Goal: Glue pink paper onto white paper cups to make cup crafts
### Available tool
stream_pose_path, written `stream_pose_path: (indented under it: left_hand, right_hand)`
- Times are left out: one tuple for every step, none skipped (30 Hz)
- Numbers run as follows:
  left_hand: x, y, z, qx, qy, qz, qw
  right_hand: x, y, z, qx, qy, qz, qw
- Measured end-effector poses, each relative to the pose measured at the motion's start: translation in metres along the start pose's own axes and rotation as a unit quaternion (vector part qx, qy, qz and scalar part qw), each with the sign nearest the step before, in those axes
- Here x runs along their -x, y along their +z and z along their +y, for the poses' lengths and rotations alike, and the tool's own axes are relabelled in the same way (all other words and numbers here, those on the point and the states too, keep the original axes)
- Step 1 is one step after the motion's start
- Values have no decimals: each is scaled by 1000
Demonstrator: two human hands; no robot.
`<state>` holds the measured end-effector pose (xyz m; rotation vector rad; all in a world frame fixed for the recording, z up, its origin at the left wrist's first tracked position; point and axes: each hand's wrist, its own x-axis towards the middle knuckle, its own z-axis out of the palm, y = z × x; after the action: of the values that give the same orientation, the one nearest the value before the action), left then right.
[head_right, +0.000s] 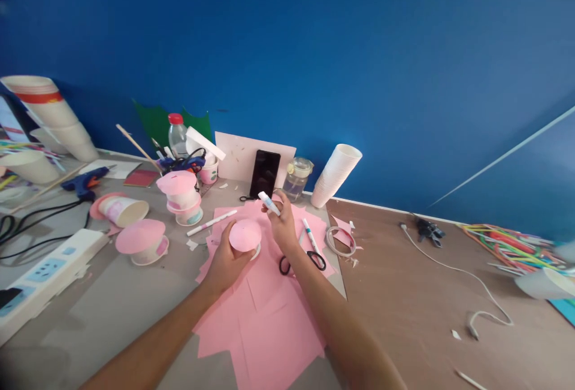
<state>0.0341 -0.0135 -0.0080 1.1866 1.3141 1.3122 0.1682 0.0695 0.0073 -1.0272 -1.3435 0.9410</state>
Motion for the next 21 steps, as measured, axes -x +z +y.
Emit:
stream_pose_path:
  left_hand:
    - [0, 0, 1, 5, -2, -1, 1000]
    - [0, 1, 2, 8, -2, -2, 1000]
    - [0, 1, 1, 8, -3, 0, 1000]
    - [-1, 1, 0, 6, -2, 3, 1000]
    - [-2, 1, -3, 4, 0, 6, 1000]
    - [-3, 1, -5, 2, 2, 11, 1000]
    - [-3, 1, -8, 3, 3, 15, 1000]
    - [-4, 0, -11, 3, 2, 17, 1000]
    - [-4, 0, -13, 2, 1, 17, 1000]
    - [-4, 0, -14, -1, -1, 17, 1000]
    - [-4, -1, -15, -6, -5, 15, 1000]
    - [-4, -1, -15, -11, -10, 12, 1000]
    - [-4, -1, -15, -14, -14, 10, 1000]
    - [-3, -1, -15, -16, -16, 9, 1000]
    - [-3, -1, -15, -15, -18, 8, 1000]
    - [-3, -1, -15, -16, -18, 8, 1000]
    - [-2, -1, -15, -17, -18, 10, 1000]
    - [-2, -1, -15, -19, -17, 11, 1000]
    - [-2, -1, -15, -21, -17, 12, 1000]
    - [-2, -1, -15, -22, -18, 13, 1000]
    - [-2, -1, -15, -22, -19, 14, 999]
  right_hand:
    - [-1, 0, 1, 8, 3, 8, 1000]
    - [-3, 0, 2, 27, 6, 14, 1000]
    - [-4, -1, 2, 51, 10, 17, 998]
    - [-7, -1, 2, 75, 13, 18, 997]
    - [-9, 0, 3, 98, 16, 18, 995]
    - [-12, 0, 3, 118, 17, 18, 993]
    - [-16, 1, 3, 135, 16, 18, 991]
    - [-19, 2, 4, 150, 10, 18, 988]
    - [-23, 3, 4, 169, 1, 18, 985]
    - [-28, 5, 4, 190, -13, 17, 982]
    - [-32, 7, 5, 208, -30, 15, 978]
    - [-37, 9, 6, 221, -46, 12, 974]
    - [-41, 11, 7, 236, -66, 8, 970]
    - [-46, 14, 8, 259, -89, 2, 962]
    - [-50, 16, 11, 295, -117, -5, 948]
    - [-54, 17, 14, 339, -146, -13, 929]
    - [-58, 19, 17, 388, -173, -21, 905]
    - [-61, 21, 20, 434, -195, -28, 879]
    - [-63, 22, 23, 471, -208, -33, 857]
    - [-65, 23, 25, 492, -213, -37, 843]
    - [-67, 24, 27, 504, -215, -42, 835]
